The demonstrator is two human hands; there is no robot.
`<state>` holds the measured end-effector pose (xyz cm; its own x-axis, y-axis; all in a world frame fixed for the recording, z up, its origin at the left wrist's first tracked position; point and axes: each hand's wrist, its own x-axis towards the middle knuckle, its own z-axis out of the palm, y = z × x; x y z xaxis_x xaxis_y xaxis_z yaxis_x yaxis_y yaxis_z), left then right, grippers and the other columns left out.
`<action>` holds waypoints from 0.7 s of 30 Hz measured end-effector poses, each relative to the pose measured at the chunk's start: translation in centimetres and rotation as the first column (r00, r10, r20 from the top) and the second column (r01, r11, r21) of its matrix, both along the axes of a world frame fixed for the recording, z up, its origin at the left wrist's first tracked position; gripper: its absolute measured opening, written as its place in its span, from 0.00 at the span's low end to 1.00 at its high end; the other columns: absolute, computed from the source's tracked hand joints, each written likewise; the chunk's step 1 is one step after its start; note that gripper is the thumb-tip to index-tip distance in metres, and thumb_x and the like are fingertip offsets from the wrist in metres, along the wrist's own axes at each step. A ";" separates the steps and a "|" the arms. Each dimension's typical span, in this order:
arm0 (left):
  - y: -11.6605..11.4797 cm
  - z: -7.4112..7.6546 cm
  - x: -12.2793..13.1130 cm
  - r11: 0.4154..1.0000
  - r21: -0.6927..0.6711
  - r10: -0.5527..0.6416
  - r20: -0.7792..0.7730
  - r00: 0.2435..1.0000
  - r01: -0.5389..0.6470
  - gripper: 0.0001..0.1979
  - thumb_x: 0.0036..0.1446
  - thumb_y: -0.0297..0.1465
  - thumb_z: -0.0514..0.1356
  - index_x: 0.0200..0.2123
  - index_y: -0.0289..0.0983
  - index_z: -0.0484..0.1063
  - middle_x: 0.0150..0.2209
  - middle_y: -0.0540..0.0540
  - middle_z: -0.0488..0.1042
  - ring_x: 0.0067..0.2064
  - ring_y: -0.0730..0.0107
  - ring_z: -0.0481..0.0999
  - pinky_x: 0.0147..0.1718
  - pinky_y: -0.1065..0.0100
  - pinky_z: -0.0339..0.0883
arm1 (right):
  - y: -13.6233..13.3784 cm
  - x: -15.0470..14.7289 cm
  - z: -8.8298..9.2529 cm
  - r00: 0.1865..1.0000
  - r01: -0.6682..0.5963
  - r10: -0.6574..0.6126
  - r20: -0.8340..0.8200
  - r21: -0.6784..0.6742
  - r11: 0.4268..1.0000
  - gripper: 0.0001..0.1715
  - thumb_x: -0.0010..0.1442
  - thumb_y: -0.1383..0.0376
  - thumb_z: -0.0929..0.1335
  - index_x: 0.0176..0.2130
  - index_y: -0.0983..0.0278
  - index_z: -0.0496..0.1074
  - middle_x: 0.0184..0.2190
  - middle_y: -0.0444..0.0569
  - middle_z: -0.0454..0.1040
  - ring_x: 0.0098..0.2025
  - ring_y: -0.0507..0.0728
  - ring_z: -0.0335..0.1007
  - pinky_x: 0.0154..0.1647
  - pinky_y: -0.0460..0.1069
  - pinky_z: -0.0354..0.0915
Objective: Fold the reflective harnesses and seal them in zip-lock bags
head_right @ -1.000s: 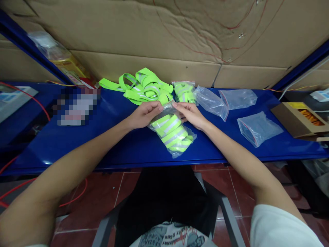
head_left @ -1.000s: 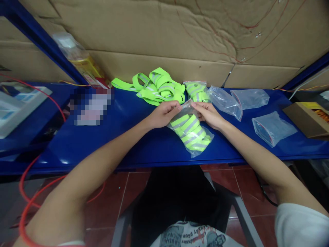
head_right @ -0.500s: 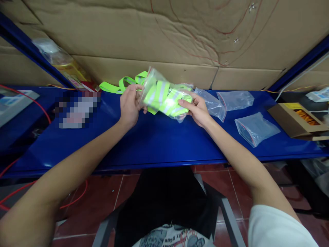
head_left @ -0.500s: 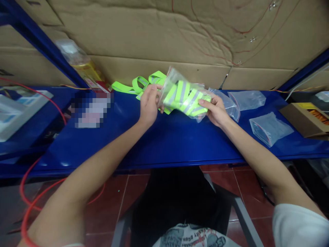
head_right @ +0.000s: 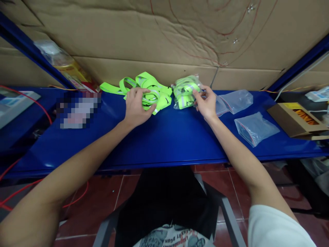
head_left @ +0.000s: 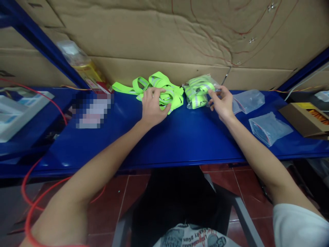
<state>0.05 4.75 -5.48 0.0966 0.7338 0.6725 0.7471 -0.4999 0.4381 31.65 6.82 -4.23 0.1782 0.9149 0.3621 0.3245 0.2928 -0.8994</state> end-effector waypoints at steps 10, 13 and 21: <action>0.1 0.2 -0.5 0.998 -0.058 -0.034 -0.116 0.993 0.027 0.49 0.57 0.63 0.66 0.73 0.43 0.64 0.74 0.31 0.63 0.75 0.31 0.60 0.73 0.38 0.52 | -1.6 1.7 2.7 0.796 0.038 -0.150 0.587 0.199 0.979 0.26 0.68 0.45 0.70 0.52 0.61 0.83 0.37 0.53 0.82 0.35 0.61 0.78 0.49 0.60 0.76; 0.7 0.2 -1.1 0.993 -0.093 -0.085 -0.100 0.991 0.076 0.53 0.57 0.65 0.64 0.75 0.40 0.61 0.72 0.30 0.67 0.72 0.35 0.66 0.72 0.41 0.57 | -2.1 1.6 3.1 0.751 0.047 -0.235 0.617 0.305 0.951 0.29 0.73 0.45 0.65 0.56 0.61 0.81 0.50 0.59 0.80 0.51 0.67 0.79 0.59 0.64 0.72; 1.9 0.6 -0.8 0.998 -0.056 -0.022 -0.079 0.997 0.018 0.37 0.60 0.54 0.65 0.67 0.40 0.73 0.61 0.32 0.78 0.61 0.37 0.77 0.64 0.45 0.68 | -5.6 -3.2 2.8 0.679 -0.205 -0.222 0.700 0.470 0.859 0.19 0.72 0.52 0.67 0.54 0.56 0.80 0.62 0.58 0.74 0.65 0.73 0.69 0.65 0.71 0.63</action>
<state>-0.75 6.69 -4.86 0.1629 0.7667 0.6210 0.7706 -0.4919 0.4051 28.45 1.27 -1.40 -0.3216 0.5787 0.7495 0.7947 0.5953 -0.1186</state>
